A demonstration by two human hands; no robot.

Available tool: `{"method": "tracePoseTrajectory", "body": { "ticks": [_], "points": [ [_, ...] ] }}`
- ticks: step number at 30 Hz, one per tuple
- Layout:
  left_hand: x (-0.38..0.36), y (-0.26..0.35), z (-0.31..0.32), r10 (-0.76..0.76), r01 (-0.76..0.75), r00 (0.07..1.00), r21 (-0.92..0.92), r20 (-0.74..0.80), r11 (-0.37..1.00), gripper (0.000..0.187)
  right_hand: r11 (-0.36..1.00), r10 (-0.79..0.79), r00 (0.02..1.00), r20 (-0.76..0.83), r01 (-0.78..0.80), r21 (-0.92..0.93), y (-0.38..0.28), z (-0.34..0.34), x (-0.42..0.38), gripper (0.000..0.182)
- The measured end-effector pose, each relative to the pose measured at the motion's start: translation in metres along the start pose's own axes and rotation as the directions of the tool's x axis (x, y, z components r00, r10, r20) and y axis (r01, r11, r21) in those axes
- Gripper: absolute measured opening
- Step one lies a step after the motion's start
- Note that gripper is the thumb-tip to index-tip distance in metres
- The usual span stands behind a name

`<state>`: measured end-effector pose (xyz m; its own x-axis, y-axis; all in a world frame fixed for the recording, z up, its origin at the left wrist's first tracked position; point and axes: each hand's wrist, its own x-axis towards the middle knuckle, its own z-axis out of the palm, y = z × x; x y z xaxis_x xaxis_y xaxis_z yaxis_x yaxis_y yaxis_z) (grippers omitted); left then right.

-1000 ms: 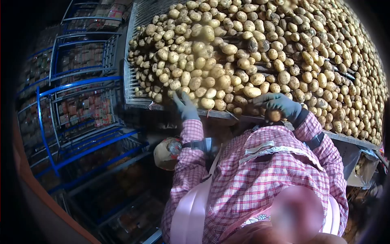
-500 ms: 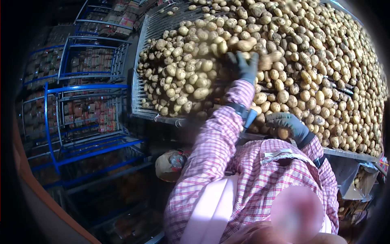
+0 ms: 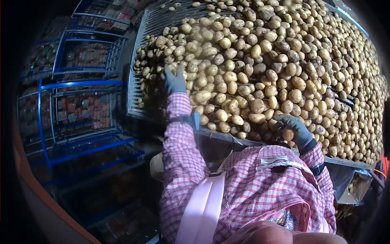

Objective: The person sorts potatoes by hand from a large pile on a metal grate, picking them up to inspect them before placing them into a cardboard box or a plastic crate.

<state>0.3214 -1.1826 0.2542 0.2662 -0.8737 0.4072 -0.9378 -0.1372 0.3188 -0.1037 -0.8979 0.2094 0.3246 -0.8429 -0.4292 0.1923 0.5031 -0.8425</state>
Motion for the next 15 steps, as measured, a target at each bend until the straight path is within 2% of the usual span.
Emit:
{"method": "tracePoseTrajectory", "body": {
  "ticks": [2, 3, 5, 6, 7, 8, 10, 12, 14, 15],
  "points": [
    [0.002, 0.037, -0.013, -0.164, 0.186, 0.964, -0.092, 0.207, 0.978, 0.064, 0.995, 0.057, 0.998, -0.009, -0.056, 0.084, 0.000, 0.001, 0.003, 0.048],
    [0.001, 0.056, -0.013, -0.232, 0.281, 0.922, -0.124, 0.310, 0.952, 0.066, 0.999, 0.022, 1.000, -0.012, -0.021, 0.049, 0.000, 0.002, 0.006, 0.048],
    [-0.004, 0.075, 0.030, -0.100, 0.066, 0.863, 0.087, 0.496, 0.994, 0.074, 0.997, 0.029, 1.000, 0.000, -0.029, 0.074, 0.003, 0.008, 0.006, 0.044],
    [-0.018, 0.099, 0.036, -0.044, 0.025, 0.887, 0.046, 0.460, 0.999, 0.078, 0.990, 0.050, 0.999, 0.008, -0.051, 0.128, 0.000, 0.010, 0.012, 0.042],
    [-0.025, 0.110, 0.059, 0.077, 0.076, 0.881, -0.299, 0.468, 0.951, 0.073, 0.978, 0.079, 0.997, 0.018, -0.081, 0.194, -0.003, 0.013, 0.014, 0.040],
    [-0.035, 0.110, 0.079, 0.190, 0.131, 0.875, -0.596, 0.445, 0.793, 0.068, 0.960, 0.108, 0.994, 0.028, -0.112, 0.258, -0.006, 0.017, 0.016, 0.039],
    [-0.066, 0.160, 0.040, 0.348, -0.097, 0.702, -0.400, 0.622, 0.911, 0.056, 0.900, 0.163, 0.986, 0.035, -0.163, 0.404, -0.017, 0.021, 0.017, 0.037],
    [-0.089, 0.176, 0.040, 0.483, -0.156, 0.615, -0.504, 0.623, 0.849, 0.044, 0.914, 0.122, 0.992, 0.010, -0.117, 0.389, -0.022, 0.024, 0.016, 0.038],
    [-0.074, 0.191, 0.022, 0.352, -0.025, 0.624, -0.433, 0.698, 0.901, 0.042, 0.928, 0.094, 0.995, -0.016, -0.082, 0.362, -0.023, 0.024, 0.015, 0.038],
    [-0.063, 0.168, 0.061, 0.491, -0.179, 0.734, -0.563, 0.470, 0.807, 0.043, 0.937, 0.092, 0.996, -0.022, -0.079, 0.339, -0.024, 0.024, 0.013, 0.038]
  ]
}}
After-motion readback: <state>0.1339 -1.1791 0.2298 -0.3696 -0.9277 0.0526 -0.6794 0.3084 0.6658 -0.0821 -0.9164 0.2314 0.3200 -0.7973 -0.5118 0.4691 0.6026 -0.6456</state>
